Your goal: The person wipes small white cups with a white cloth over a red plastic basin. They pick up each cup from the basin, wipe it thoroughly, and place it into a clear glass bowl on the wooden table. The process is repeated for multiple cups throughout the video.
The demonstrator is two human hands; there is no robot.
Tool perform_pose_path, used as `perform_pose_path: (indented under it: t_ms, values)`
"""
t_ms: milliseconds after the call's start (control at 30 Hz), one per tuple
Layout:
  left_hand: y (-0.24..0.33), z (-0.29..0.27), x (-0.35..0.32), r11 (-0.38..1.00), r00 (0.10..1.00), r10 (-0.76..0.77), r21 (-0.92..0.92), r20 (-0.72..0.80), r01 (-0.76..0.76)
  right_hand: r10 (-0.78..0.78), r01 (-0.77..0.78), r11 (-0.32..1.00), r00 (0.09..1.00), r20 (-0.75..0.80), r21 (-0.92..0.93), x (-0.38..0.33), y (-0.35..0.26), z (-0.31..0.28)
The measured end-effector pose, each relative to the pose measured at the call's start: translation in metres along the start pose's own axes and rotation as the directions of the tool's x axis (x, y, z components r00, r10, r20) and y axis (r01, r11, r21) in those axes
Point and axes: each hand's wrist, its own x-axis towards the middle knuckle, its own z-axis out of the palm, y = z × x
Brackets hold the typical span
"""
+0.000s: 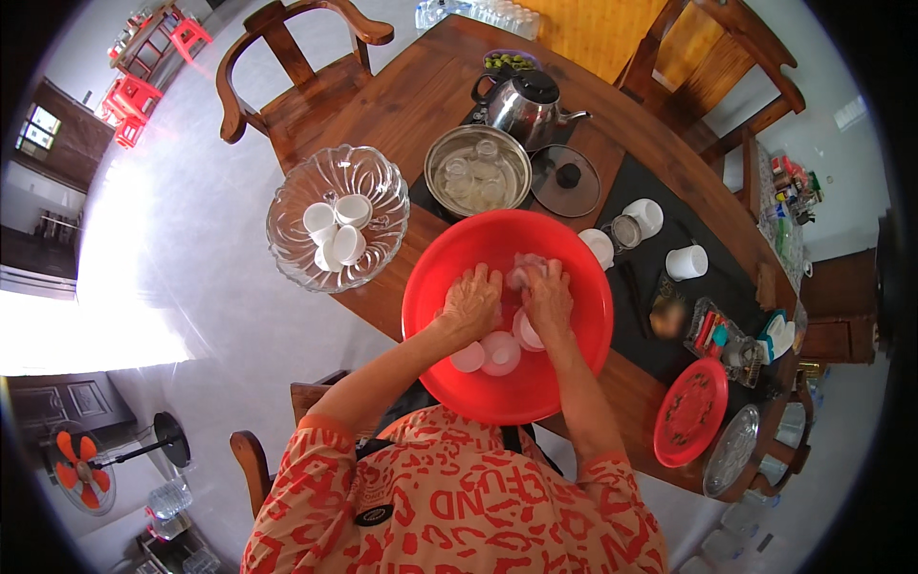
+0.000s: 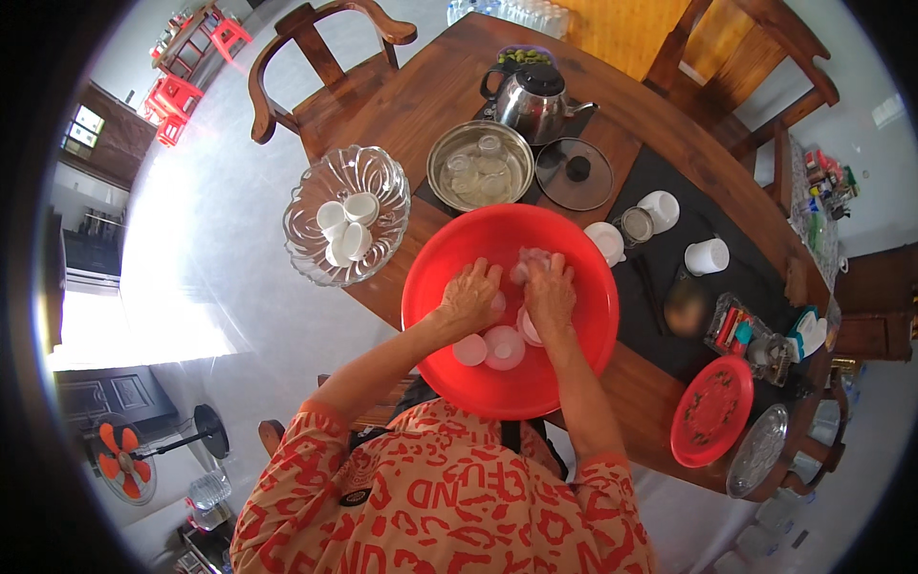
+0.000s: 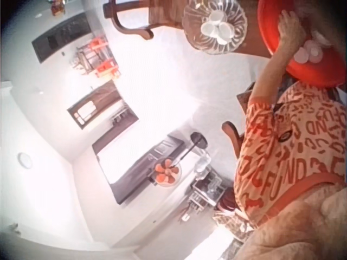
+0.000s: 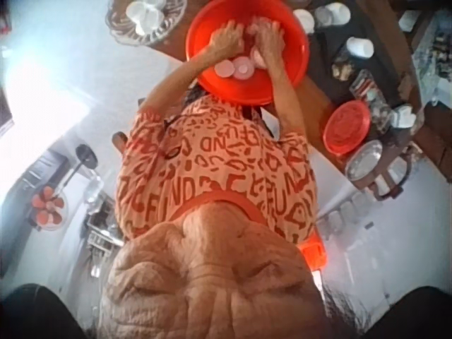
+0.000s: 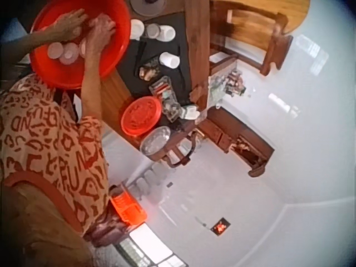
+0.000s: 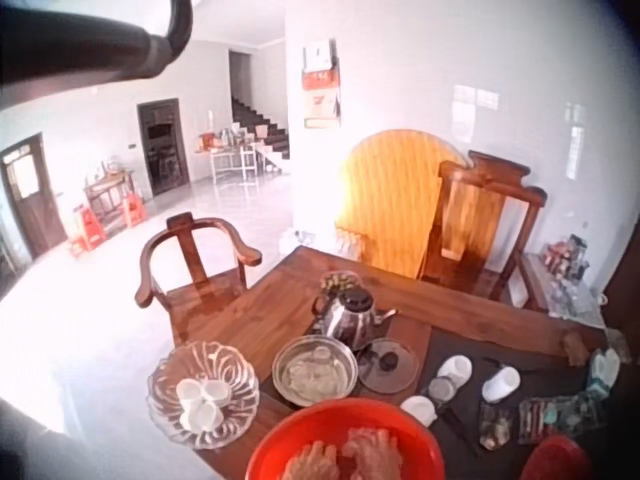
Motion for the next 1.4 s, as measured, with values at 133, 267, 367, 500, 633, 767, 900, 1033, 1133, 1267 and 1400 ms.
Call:
perform_pose_path:
  t_ms: [133,267,367,500,633,767,900,1033,1133,1267,1400]
  values:
    - [0.001,0.023,0.006,0.996,0.999,-0.048,0.076,0.025,0.046,-0.139,0.138,0.989,0.99,-0.013,-0.047,-0.009,0.012,0.014]
    - [-0.004,0.021,0.005,0.996,0.998,-0.061,0.067,-0.022,0.062,-0.084,0.081,0.996,0.994,-0.066,-0.045,-0.006,0.017,0.016]
    - [-0.014,0.014,0.004,0.998,0.996,-0.058,-0.042,-0.064,0.055,-0.026,0.021,0.999,0.994,-0.104,-0.048,-0.002,0.019,0.02]
    - [-0.027,0.015,0.014,0.761,0.958,-0.277,-0.594,0.069,0.263,0.01,0.063,0.945,0.975,-0.223,0.321,0.002,0.026,0.019]
    - [-0.009,-0.037,0.004,-0.072,0.82,-0.34,-0.882,0.461,0.466,0.245,-0.075,0.622,0.964,-0.103,0.78,-0.002,0.024,-0.002]
    - [-0.011,-0.027,-0.01,-0.52,0.894,-0.117,-0.793,0.433,0.316,0.231,0.092,0.481,0.946,-0.227,0.872,-0.018,-0.037,-0.044]
    - [0.009,-0.025,-0.019,-0.692,0.954,-0.058,-0.7,0.293,0.173,-0.181,0.433,0.794,0.838,-0.516,0.426,-0.027,-0.079,-0.046]
    - [0.02,-0.034,-0.028,-0.592,0.948,-0.218,-0.803,0.232,0.06,-0.116,0.36,0.851,0.839,-0.532,0.382,-0.02,-0.088,-0.053]
    - [0.017,-0.033,-0.029,-0.56,0.98,-0.155,-0.828,0.122,0.014,-0.071,0.322,0.827,0.873,-0.483,0.46,-0.008,-0.077,-0.053]
    - [0.018,-0.038,-0.033,-0.561,0.984,-0.122,-0.827,0.13,0.039,0.15,0.149,0.619,0.942,-0.302,0.771,0.007,-0.053,-0.048]
    - [0.022,-0.05,-0.034,-0.632,0.981,-0.14,-0.775,0.137,0.018,0.227,-0.017,0.369,0.971,-0.073,0.929,0.004,-0.044,-0.057]
